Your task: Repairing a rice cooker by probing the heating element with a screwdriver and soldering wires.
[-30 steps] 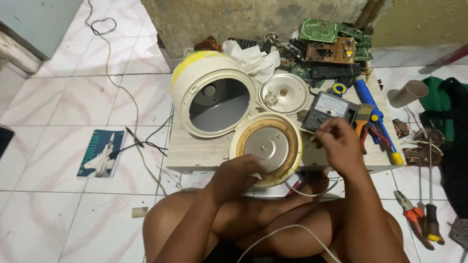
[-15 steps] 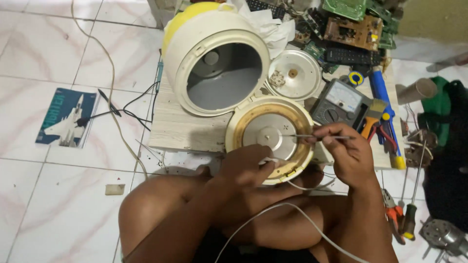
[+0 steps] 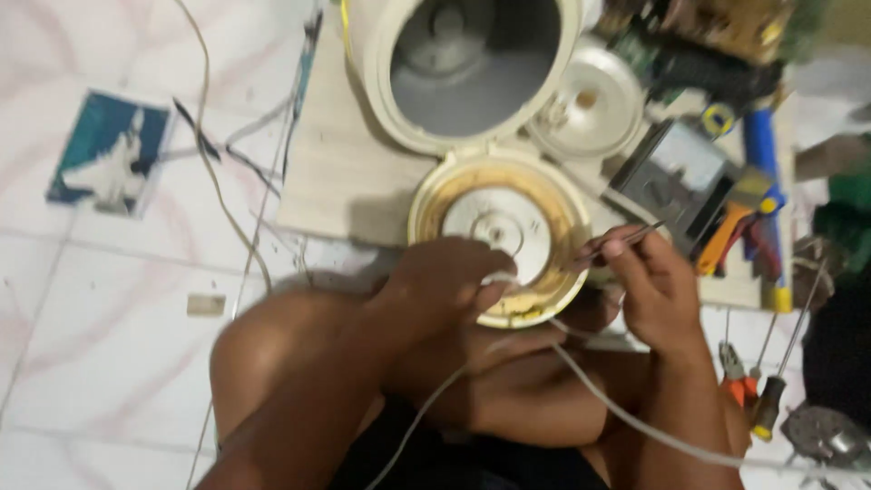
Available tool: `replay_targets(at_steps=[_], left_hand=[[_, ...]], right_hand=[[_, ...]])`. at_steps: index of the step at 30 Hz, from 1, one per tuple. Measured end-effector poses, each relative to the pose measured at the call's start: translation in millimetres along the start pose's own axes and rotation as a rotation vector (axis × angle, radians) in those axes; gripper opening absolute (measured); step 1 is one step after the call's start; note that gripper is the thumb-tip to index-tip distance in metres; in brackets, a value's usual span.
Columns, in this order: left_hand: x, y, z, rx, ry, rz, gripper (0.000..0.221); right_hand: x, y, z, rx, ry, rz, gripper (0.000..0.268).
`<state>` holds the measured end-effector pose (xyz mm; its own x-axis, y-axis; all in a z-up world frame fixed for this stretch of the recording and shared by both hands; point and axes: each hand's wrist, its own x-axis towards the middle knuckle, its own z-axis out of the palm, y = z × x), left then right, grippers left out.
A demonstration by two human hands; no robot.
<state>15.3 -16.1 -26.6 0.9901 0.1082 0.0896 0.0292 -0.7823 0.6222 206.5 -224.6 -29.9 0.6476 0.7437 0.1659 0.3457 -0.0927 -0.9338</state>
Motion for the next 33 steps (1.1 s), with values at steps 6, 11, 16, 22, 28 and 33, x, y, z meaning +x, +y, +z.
replay_targets(at_steps=[6, 11, 16, 22, 28, 33], left_hand=[[-2.6, 23.5, 10.3, -0.046, 0.171, 0.055, 0.012], [9.6, 31.3, 17.9, 0.014, 0.35, -0.04, 0.018], [9.9, 27.4, 17.4, -0.003, 0.177, -0.126, 0.019], [1.9, 22.0, 20.0, -0.014, 0.085, -0.055, 0.023], [-2.4, 23.0, 8.2, -0.051, 0.089, 0.028, 0.027], [-6.7, 16.2, 4.4, 0.037, -0.032, 0.146, 0.018]], right_hand=[[-18.1, -13.0, -1.0, -0.099, 0.031, 0.077, 0.014], [-9.6, -34.1, 5.3, -0.005, 0.007, 0.192, 0.012], [-12.6, -31.6, 8.5, -0.041, 0.015, 0.157, 0.015], [-8.6, -46.9, 14.7, -0.35, -0.056, 0.101, 0.012], [-6.6, -46.5, 14.3, -0.501, -0.183, 0.118, 0.019], [-6.4, -45.7, 16.6, -0.406, -0.165, 0.045, 0.015]])
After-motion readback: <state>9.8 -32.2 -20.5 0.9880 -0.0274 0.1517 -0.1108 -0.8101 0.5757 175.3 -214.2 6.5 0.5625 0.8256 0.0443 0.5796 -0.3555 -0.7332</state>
